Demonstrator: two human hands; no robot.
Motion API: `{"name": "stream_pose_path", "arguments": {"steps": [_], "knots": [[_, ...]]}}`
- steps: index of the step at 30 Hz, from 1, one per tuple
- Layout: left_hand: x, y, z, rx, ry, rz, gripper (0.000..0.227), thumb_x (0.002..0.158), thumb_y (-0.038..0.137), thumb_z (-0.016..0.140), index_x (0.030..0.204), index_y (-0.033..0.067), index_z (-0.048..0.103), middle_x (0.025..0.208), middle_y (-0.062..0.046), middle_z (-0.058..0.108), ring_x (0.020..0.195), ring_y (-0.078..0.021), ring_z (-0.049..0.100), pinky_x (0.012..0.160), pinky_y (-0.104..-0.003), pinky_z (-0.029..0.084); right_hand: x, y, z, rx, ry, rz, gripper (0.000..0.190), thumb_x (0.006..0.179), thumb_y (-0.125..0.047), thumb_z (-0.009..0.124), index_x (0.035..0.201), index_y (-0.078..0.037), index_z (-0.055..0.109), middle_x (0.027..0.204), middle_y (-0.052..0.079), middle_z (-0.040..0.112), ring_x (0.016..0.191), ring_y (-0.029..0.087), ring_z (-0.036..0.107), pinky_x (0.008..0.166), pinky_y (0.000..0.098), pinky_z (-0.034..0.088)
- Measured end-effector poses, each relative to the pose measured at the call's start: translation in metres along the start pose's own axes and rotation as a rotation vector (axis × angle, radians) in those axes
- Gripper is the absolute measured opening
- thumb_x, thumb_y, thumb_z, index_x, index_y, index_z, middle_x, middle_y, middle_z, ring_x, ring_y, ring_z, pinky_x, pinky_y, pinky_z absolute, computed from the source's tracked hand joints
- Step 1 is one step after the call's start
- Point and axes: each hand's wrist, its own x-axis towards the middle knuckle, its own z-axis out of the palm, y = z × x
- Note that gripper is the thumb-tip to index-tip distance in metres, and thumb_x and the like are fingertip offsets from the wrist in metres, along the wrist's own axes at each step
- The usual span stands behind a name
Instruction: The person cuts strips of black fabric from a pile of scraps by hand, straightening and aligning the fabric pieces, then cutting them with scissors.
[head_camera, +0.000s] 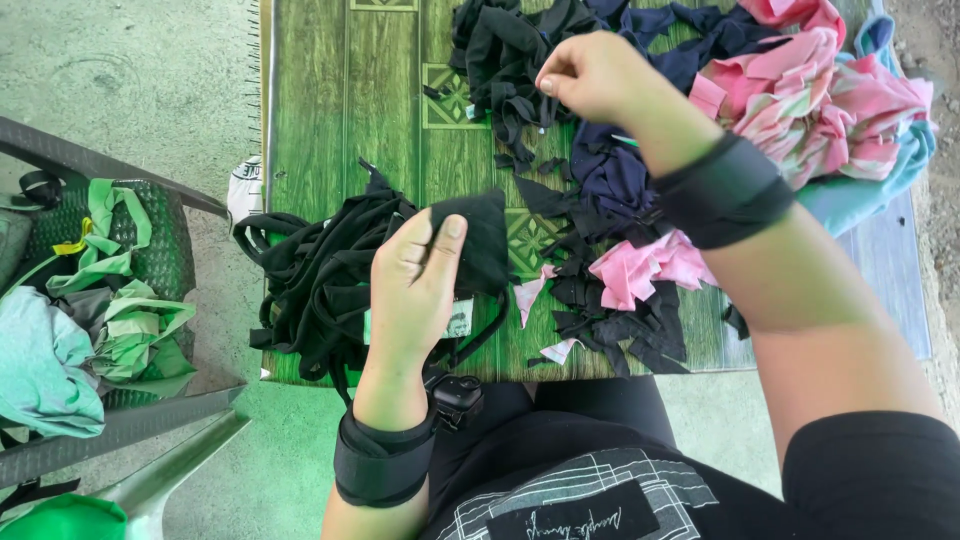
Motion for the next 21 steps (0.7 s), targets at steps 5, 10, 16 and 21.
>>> {"name": "stream_pose_path", "arguments": {"steps": [5, 10, 16, 21], "knots": [[0.001, -0.015, -0.007, -0.304, 0.181, -0.214, 0.03, 0.111, 0.02, 0.056, 0.125, -0.0023, 0.071, 0.094, 0.006, 0.065, 0.079, -0.0008, 0.049, 0.069, -0.018, 0.039, 0.042, 0.031, 0.046, -0.428, -0.081, -0.103, 0.026, 0.08, -0.021, 0.081, 0.102, -0.008, 0.077, 0.093, 0.012, 0.075, 0.085, 0.031, 0.072, 0.074, 0.0419, 0.056], [0.0, -0.026, -0.014, -0.431, 0.221, -0.129, 0.033, 0.116, 0.02, 0.054, 0.132, -0.0057, 0.066, 0.107, 0.002, 0.065, 0.094, -0.0028, 0.054, 0.085, -0.019, 0.043, 0.041, 0.01, 0.024, -0.563, 0.004, -0.099, 0.01, 0.089, -0.019, 0.072, 0.095, -0.014, 0.079, 0.092, 0.011, 0.074, 0.088, 0.035, 0.07, 0.076, 0.045, 0.056], [0.008, -0.006, 0.0, -0.475, 0.222, -0.051, 0.033, 0.112, 0.021, 0.051, 0.133, -0.0023, 0.062, 0.125, -0.001, 0.069, 0.113, -0.0073, 0.063, 0.103, -0.022, 0.049, 0.016, -0.026, -0.001, -0.3, 0.071, -0.264, 0.018, 0.096, -0.026, 0.069, 0.103, -0.01, 0.074, 0.091, 0.012, 0.072, 0.083, 0.03, 0.071, 0.074, 0.0426, 0.056], [-0.007, -0.009, -0.003, -0.5, 0.228, -0.086, 0.028, 0.114, 0.019, 0.053, 0.127, -0.0017, 0.066, 0.106, 0.005, 0.064, 0.094, -0.002, 0.054, 0.087, -0.018, 0.044, 0.053, 0.098, 0.082, -0.909, -0.172, -0.532, 0.032, 0.063, -0.046, 0.084, 0.094, -0.037, 0.086, 0.116, 0.006, 0.075, 0.103, 0.043, 0.067, 0.056, 0.0643, 0.052]]}}
